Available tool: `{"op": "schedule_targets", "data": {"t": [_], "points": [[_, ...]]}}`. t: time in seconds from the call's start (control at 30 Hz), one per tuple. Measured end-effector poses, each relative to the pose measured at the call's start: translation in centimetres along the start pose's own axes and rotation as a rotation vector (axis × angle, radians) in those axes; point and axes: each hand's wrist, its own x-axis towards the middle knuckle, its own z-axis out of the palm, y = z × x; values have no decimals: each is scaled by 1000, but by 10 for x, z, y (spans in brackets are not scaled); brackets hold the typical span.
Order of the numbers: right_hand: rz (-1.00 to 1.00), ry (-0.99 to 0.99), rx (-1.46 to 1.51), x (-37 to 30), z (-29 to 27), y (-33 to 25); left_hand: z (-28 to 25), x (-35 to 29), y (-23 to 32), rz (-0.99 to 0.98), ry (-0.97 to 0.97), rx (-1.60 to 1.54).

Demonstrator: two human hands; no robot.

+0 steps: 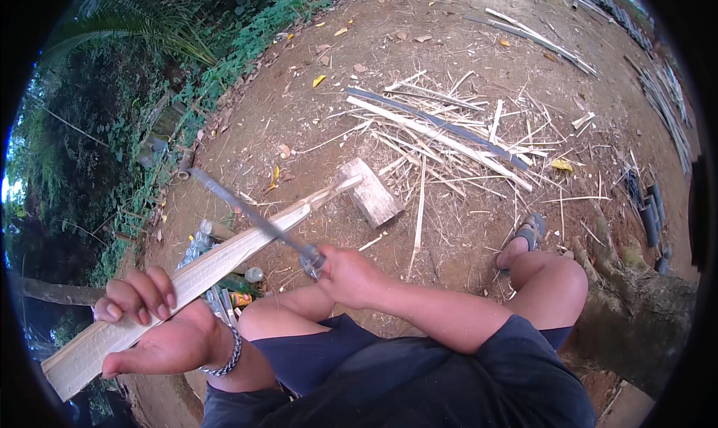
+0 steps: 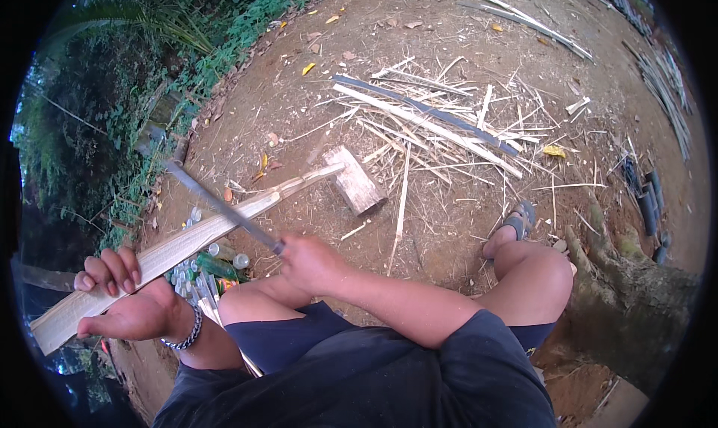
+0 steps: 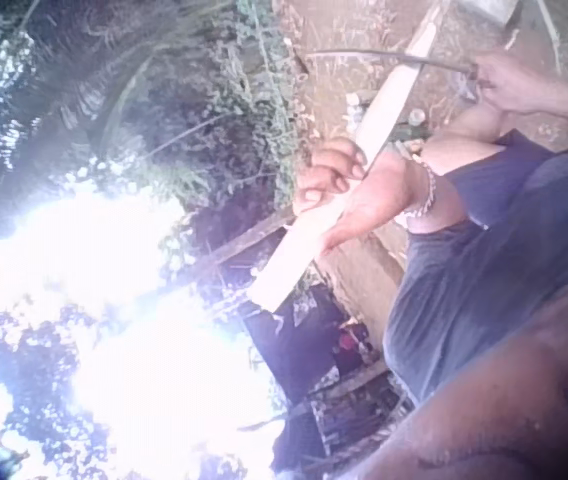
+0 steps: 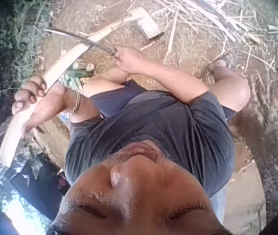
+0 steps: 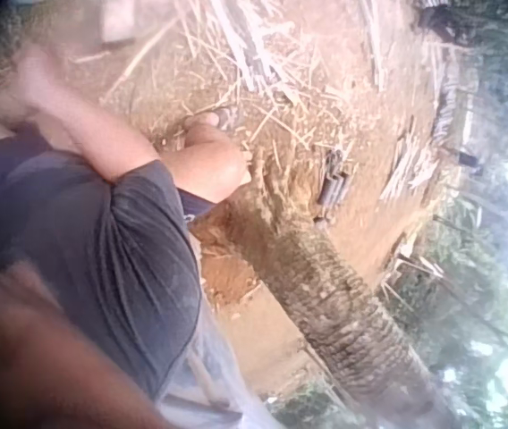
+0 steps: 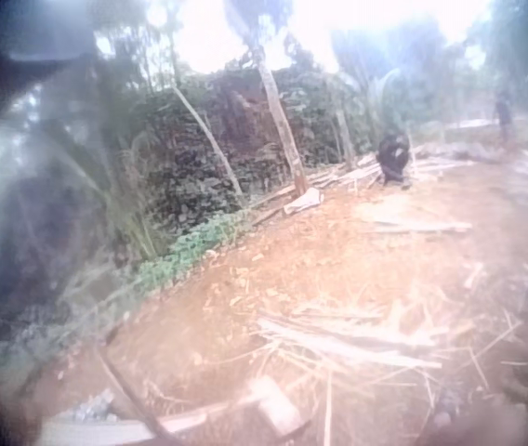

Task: The person uses a large blade to shave and smooth the edges of a long bamboo strip while sitting on the ground. They repeatedly run the blade along the length of the bamboo to remove thin layers of material.

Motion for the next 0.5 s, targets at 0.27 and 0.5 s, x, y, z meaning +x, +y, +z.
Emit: {"op": "schedule_targets", "data": {"t": [0.27, 0.5], "points": [[392, 66, -51, 66, 2, 144, -12, 14, -1, -51, -129, -88], [226, 72, 52, 82, 8, 142, -14, 41, -21, -99, -154, -36]]}}
